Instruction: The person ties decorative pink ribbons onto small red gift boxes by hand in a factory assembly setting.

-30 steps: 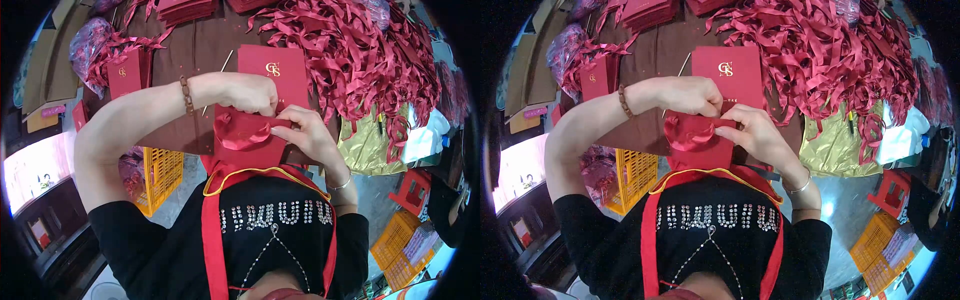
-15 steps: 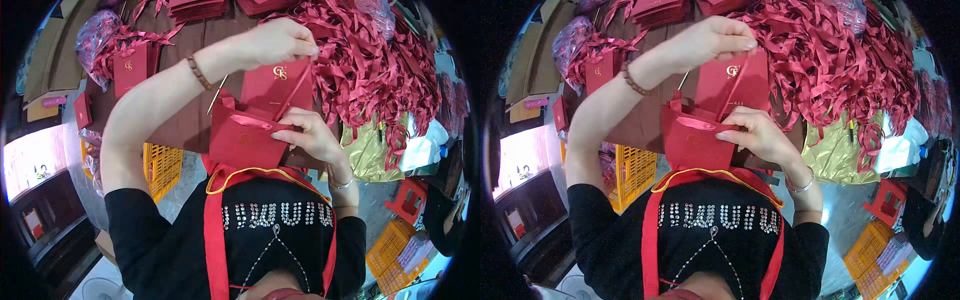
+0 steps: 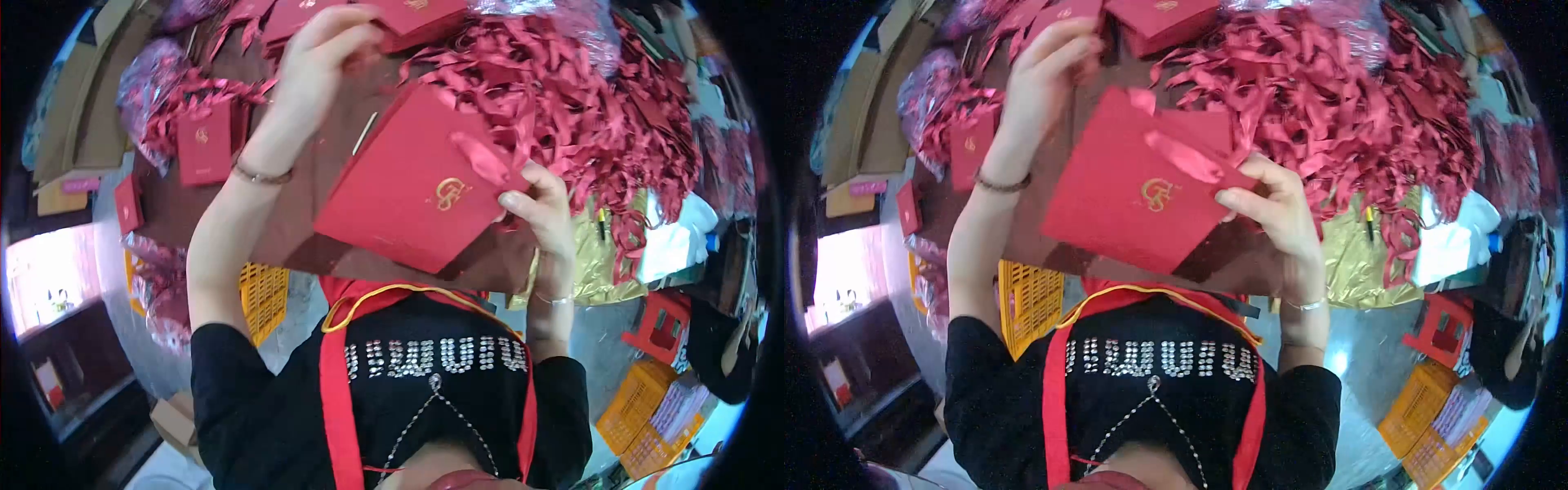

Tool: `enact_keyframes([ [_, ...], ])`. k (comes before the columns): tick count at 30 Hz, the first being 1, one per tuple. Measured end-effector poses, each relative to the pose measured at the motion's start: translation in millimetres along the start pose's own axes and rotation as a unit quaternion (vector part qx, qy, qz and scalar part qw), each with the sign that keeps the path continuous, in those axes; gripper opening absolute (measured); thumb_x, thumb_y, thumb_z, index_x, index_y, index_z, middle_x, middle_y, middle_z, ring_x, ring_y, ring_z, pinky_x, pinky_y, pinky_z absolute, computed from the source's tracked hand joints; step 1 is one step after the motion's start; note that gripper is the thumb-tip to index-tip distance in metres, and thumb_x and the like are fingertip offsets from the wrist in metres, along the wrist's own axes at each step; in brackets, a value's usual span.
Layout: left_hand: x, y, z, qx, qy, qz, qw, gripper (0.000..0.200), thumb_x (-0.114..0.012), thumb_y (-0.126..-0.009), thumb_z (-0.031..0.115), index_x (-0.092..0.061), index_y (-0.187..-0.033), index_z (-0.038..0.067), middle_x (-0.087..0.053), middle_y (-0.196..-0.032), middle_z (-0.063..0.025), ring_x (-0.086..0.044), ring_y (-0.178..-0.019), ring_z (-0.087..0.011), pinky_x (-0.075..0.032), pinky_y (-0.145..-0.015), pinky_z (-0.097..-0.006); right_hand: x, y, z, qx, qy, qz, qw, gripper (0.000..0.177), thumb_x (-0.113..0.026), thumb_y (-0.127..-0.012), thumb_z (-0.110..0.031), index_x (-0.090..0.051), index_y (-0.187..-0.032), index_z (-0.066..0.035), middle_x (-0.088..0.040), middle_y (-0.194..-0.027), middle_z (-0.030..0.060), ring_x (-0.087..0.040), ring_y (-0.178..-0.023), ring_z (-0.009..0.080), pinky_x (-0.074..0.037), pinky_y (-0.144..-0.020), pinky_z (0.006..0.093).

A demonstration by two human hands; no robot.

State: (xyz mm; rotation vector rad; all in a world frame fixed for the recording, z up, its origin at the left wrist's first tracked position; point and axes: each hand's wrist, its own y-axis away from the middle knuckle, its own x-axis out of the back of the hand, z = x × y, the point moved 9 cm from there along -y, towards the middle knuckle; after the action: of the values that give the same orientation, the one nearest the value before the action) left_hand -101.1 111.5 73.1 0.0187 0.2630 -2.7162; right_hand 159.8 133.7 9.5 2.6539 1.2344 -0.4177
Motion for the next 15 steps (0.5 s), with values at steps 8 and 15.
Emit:
enact_keyframes([
  [8,-90.0,148.1,-64.2,0.335,0.300,-0.302,0.841,0.052,-0.045,-0.093,0.034,-0.041,-0.127,-0.004,-0.054,-0.118,-0.0214,-0.061,-0.096,-0.0264,-0.052,-0.078,-0.0360,-14.7,-33.7,32.6,0.071,-0.245,0.007,0.967,0.024,-0.063,-0.081,0.001,-0.058,-0.104,-0.006,-0.062,-0.102,0.0060,-0.062,-0.082,0.0150,-0.053,-0.069,0.0291],
  [15,-62.9,120.3,-59.4,0.265,0.467,-0.009,0.843,0.041,-0.056,-0.088,0.011,-0.042,-0.126,0.004,-0.056,-0.112,-0.0106,-0.060,-0.093,-0.0213,-0.051,-0.081,-0.0321,-15.9,-40.2,48.1,0.022,-0.285,0.063,0.956,0.042,-0.058,-0.084,-0.001,-0.048,-0.122,-0.015,-0.058,-0.108,0.0053,-0.058,-0.092,0.0141,-0.048,-0.079,0.0300],
])
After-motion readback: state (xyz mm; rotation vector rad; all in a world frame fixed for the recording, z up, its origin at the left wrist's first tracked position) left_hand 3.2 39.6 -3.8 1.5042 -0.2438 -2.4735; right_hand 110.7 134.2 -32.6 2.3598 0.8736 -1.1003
